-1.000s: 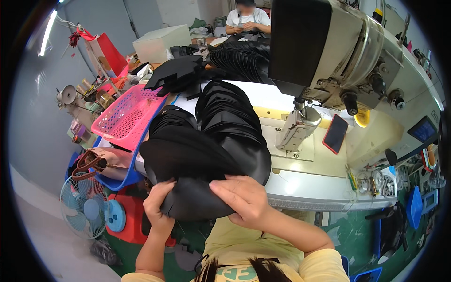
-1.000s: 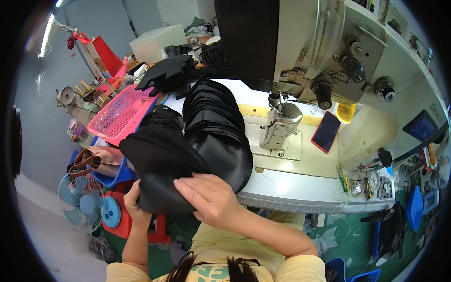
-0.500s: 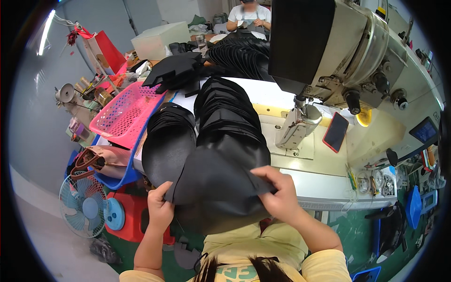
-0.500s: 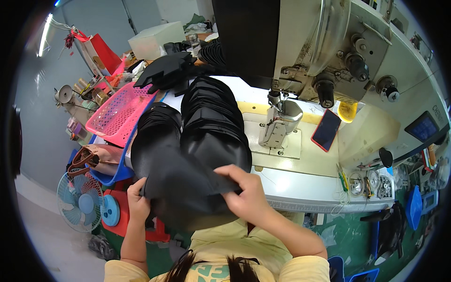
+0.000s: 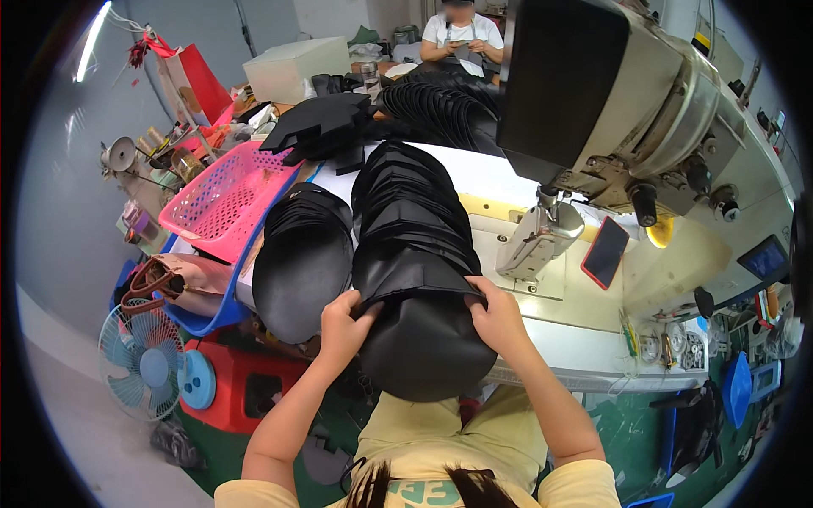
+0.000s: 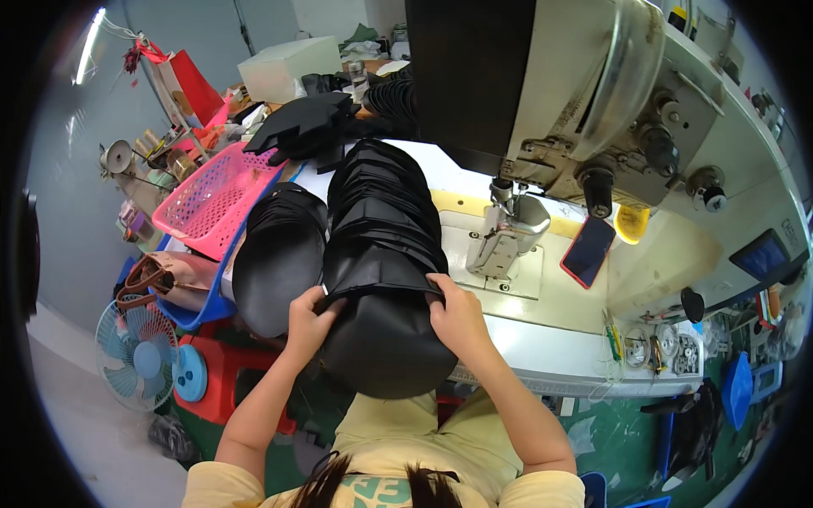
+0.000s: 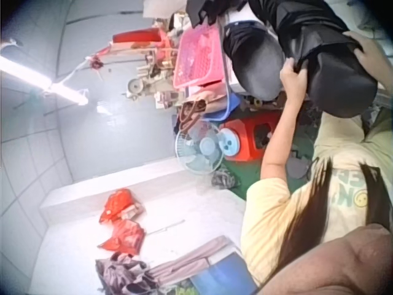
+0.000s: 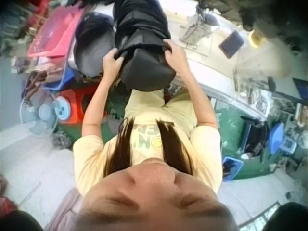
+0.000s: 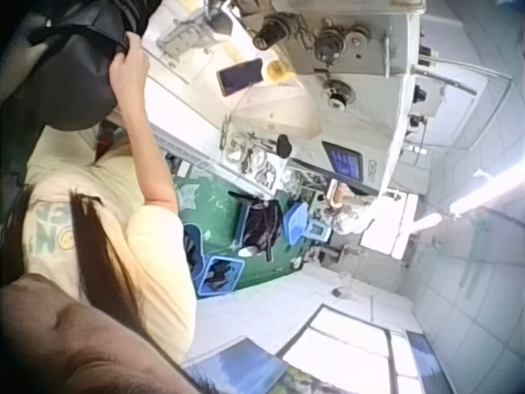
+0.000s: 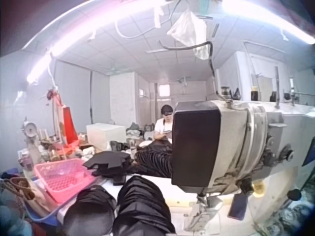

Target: The person handles black fabric pieces, folding and aligning them on a work table. They use a small yellow tool to press or mark the fabric edges and then place the prepared pieces into a pink basket. The person repeats this process for multiple fabric units.

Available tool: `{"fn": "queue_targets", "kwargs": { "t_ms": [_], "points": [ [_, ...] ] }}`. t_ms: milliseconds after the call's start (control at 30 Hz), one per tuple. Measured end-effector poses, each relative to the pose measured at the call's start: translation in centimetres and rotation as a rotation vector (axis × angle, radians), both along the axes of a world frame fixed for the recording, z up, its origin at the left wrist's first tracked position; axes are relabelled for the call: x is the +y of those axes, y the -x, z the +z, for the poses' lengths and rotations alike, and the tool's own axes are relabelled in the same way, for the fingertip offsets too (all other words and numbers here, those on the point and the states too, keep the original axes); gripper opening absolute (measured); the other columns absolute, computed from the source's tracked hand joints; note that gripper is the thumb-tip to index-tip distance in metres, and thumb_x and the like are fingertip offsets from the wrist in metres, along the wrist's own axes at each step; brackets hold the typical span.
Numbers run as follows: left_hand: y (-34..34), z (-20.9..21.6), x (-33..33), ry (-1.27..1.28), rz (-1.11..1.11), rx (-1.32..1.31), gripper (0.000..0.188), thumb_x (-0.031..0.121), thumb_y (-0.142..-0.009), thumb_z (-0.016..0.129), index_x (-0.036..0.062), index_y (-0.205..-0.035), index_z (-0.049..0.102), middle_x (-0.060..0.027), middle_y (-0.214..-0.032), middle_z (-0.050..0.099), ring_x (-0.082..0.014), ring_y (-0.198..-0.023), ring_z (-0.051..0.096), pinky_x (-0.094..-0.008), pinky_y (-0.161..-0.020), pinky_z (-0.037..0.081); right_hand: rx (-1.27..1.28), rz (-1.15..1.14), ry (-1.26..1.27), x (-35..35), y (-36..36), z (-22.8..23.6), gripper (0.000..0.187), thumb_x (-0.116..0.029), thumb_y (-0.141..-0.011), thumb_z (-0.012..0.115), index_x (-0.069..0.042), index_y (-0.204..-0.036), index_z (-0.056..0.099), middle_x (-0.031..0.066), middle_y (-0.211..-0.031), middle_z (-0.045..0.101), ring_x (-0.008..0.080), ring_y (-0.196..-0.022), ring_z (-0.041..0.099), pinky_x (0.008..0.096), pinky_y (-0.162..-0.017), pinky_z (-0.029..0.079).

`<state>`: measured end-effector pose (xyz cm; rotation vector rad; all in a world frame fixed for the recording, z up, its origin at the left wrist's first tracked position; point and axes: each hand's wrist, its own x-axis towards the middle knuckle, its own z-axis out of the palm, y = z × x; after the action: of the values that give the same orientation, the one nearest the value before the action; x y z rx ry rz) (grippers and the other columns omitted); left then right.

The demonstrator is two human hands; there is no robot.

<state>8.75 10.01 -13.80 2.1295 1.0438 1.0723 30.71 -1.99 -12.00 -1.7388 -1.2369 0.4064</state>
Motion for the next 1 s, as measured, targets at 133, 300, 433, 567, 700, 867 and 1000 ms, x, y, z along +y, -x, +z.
{"fn": "queue_targets", "kwargs": {
  "t_ms": [133,300,433,567,700,867,1000],
  "points": [
    [-0.4,0.4,0.4,0.124,0.025,-0.144,0.030,0.010,-0.074,0.069,-0.0030,-0.063,0.044,-0.0095,-0.049,0.035,-0.0176,-0.045,0.030,-0.0309,-0.045,0.030,-0.042,0.027,0.001,0.2,0.4,0.4,0.034,-0.001,-0.077,0.056,-0.003,-0.111,0.058,0.0231,-0.090,0.063,0.0404,-0.083,0.060,0.0413,-0.074,0.048],
    [-0.4,-2.4,1.5,0.155,-0.005,0.056,0.016,0.012,-0.077,0.069,-0.0032,-0.079,0.063,-0.0049,-0.058,0.055,-0.0073,-0.059,0.053,-0.0257,-0.055,0.043,-0.313,-0.033,0.083,0.3,0.9,-0.7,0.043,0.004,-0.072,0.051,-0.005,-0.114,0.057,0.0234,-0.085,0.062,0.0401,-0.078,0.060,0.0455,-0.071,0.047],
    [0.9,0.2,1.0,0.833,-0.406,-0.405,0.027,0.007,-0.079,0.070,0.0043,-0.064,0.047,0.0068,-0.063,0.047,-0.0020,-0.060,0.041,-0.0212,-0.052,0.033,-0.416,-0.093,0.047,0.1,0.1,-1.4,0.048,0.005,-0.070,0.052,-0.006,-0.117,0.056,0.0198,-0.086,0.063,0.0376,-0.074,0.061,0.0438,-0.066,0.049],
    [2.4,-1.2,1.0,0.281,-0.258,-0.052,0.033,0.006,-0.075,0.072,0.0031,-0.064,0.041,0.0001,-0.059,0.046,-0.0058,-0.055,0.042,-0.0258,-0.047,0.031,-0.604,-0.057,-0.029,0.3,0.1,-1.6,0.057,0.002,-0.066,0.059,-0.007,-0.122,0.053,0.0105,-0.082,0.058,0.0306,-0.056,0.058,0.0395,-0.053,0.049],
    [1.2,-1.1,0.6,-0.263,-0.083,0.015,0.029,0.003,-0.069,0.074,0.0025,-0.072,0.045,-0.0099,-0.069,0.052,-0.0218,-0.054,0.049,-0.0323,-0.050,0.038,-0.663,0.040,-0.015,0.2,0.0,-0.9,0.061,0.003,-0.064,0.060,-0.008,-0.123,0.052,0.0113,-0.094,0.058,0.0283,-0.066,0.059,0.0366,-0.057,0.050],
    [-3.0,2.4,0.6,-0.352,-0.297,0.098,0.058,0.000,-0.059,0.070,0.0051,-0.114,0.054,-0.0124,-0.093,0.056,-0.0317,-0.087,0.059,-0.0396,-0.073,0.049,-0.714,0.101,-0.080,1.9,2.2,2.3,0.060,0.002,-0.062,0.061,-0.009,-0.121,0.054,0.0124,-0.120,0.054,0.0244,-0.081,0.059,0.0332,-0.065,0.052],
    [-3.1,2.5,1.3,-0.214,-0.333,0.314,0.054,-0.003,-0.057,0.065,0.0025,-0.109,0.054,-0.0136,-0.106,0.057,-0.0321,-0.097,0.056,-0.0367,-0.082,0.047,-0.804,0.265,-0.039,2.0,0.6,0.6,0.056,0.002,-0.063,0.060,-0.009,-0.118,0.057,0.0121,-0.125,0.053,0.0234,-0.080,0.059,0.0335,-0.067,0.053]
  ]
}}
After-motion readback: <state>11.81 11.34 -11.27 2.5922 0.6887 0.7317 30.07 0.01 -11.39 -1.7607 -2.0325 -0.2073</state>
